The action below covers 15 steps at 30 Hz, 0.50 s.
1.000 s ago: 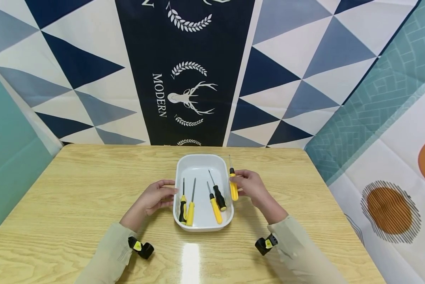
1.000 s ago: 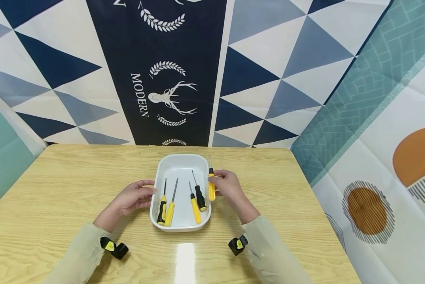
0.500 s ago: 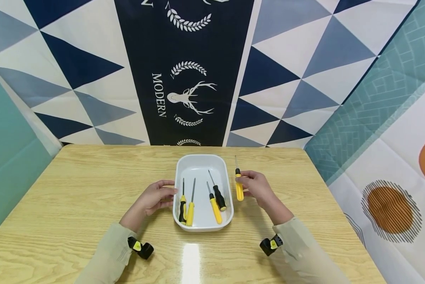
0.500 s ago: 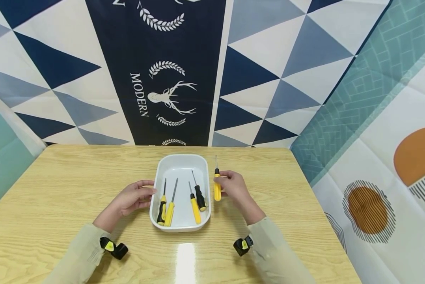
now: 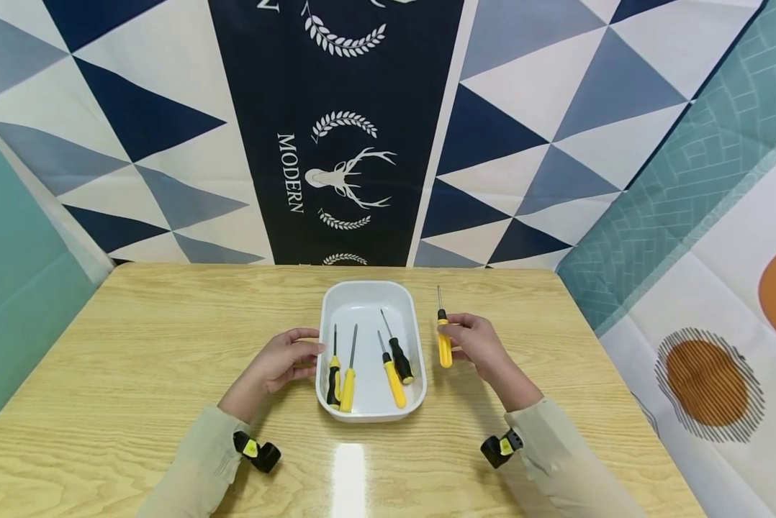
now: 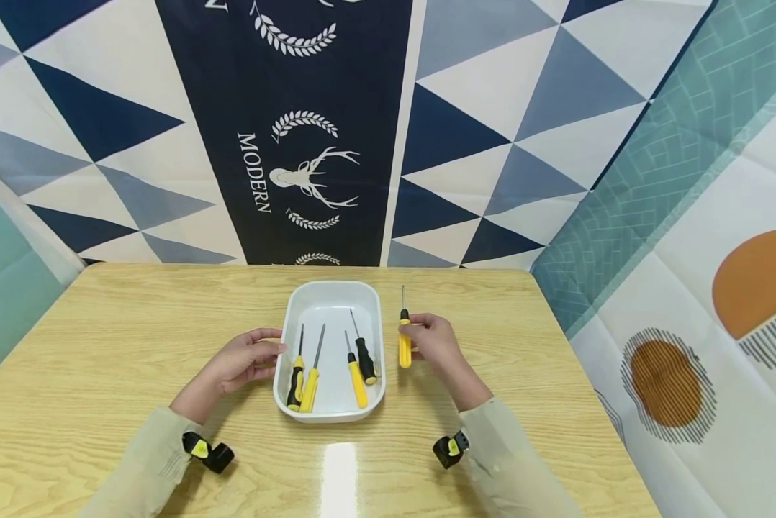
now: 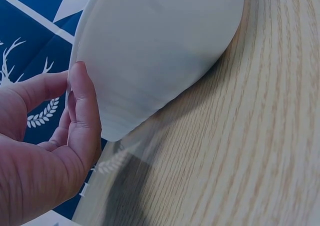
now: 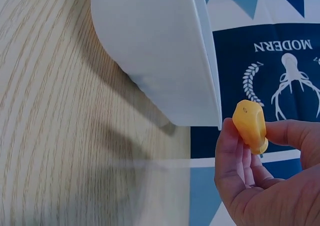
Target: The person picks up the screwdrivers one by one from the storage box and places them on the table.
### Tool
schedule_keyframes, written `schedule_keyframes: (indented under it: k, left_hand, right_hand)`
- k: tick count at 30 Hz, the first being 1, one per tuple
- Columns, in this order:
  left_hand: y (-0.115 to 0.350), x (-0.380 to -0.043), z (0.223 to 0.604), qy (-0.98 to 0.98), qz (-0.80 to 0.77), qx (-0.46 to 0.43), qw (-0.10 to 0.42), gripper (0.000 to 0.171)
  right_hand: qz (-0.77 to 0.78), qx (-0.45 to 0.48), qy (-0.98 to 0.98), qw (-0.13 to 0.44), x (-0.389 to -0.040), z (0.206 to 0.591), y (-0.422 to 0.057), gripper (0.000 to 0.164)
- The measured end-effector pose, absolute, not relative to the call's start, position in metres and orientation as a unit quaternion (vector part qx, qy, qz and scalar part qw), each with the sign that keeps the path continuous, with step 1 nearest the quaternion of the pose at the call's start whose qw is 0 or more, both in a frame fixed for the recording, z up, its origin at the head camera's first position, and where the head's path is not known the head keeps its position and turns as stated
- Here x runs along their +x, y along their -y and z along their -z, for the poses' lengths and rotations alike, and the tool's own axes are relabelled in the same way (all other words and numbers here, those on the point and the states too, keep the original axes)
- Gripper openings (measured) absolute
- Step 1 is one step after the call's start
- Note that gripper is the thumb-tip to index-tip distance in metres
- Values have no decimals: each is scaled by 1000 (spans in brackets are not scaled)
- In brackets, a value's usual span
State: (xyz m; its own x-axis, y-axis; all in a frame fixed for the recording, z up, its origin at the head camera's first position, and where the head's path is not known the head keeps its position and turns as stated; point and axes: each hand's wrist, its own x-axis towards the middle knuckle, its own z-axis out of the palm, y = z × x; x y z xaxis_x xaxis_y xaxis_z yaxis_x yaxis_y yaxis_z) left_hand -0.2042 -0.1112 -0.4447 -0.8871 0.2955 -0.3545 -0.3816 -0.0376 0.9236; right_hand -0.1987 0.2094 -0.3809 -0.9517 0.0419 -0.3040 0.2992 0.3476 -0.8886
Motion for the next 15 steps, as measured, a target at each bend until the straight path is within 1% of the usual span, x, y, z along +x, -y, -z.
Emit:
schedule_keyframes:
  k: [15]
  left_hand:
    - [112, -204, 445, -650, -722, -28, 237, 52]
  right_hand:
    - [562, 116, -810, 117, -202, 387, -220, 44]
